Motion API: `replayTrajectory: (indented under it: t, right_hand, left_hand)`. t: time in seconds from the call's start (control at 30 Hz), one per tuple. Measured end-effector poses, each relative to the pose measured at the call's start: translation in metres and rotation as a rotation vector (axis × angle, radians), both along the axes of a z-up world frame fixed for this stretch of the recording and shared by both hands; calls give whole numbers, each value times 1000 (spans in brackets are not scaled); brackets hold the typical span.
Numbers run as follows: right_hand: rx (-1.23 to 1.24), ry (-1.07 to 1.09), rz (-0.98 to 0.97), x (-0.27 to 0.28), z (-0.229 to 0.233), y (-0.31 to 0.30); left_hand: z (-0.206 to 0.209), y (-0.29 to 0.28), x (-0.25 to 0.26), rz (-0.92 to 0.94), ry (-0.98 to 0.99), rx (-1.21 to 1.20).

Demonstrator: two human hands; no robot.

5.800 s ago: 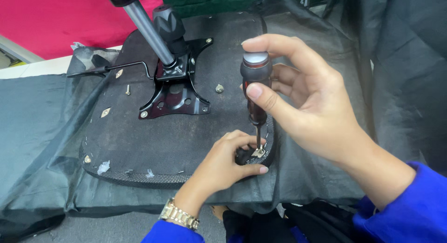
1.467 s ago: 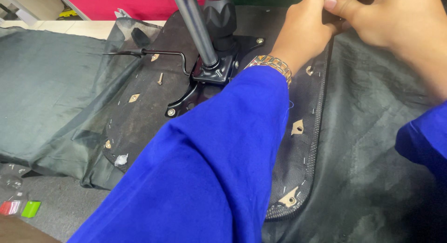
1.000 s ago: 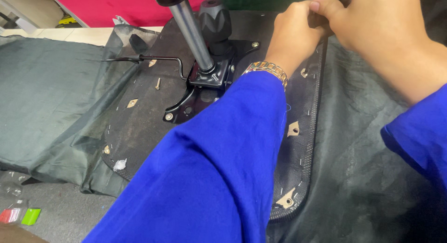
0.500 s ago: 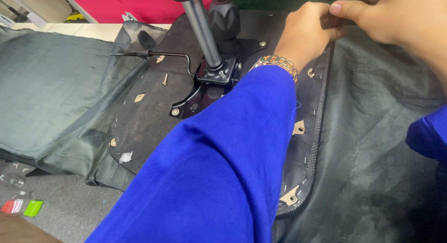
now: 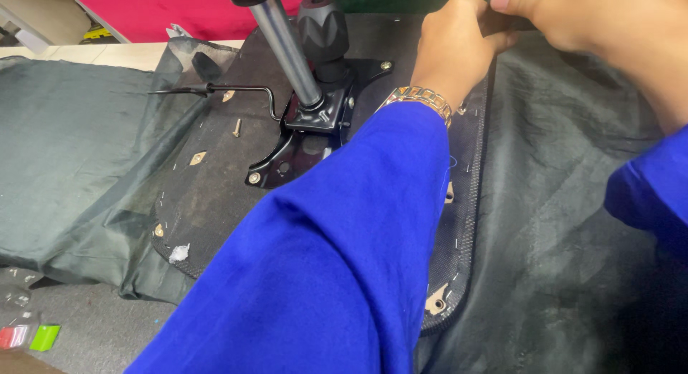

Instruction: The person uses a screwdriver to fasten screws into a black fabric-covered furniture base. They repeatedly pick up screws, align them in pre-drilled holes, and tighten them with the screwdriver.

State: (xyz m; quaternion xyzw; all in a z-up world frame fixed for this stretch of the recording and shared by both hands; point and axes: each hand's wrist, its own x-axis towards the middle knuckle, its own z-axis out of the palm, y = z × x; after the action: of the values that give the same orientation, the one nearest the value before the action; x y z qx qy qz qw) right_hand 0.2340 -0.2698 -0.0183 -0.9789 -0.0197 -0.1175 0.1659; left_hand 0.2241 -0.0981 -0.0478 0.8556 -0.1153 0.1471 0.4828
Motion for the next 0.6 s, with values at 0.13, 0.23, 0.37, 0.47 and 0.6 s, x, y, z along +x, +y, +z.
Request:
replayTrajectory:
  t: [0.13,0.23,0.37,0.47,0.6]
  right_hand:
    - [244,84,342,17,-2,-11]
    - [296,115,367,8,6,-15]
    - [253,37,167,-21,15,6]
    - [56,-124,138,-44,24,13]
    - [-33,-227,307,-51,34,15]
  left_hand:
    - [7,1,-9,-12,64,-14]
    - [6,-5,-13,-10,77,-44]
    - [2,-13,-19,-11,10,-92]
    - [4,-19,-13,47,114,-69]
    - [5,-12,9,-33,125,25]
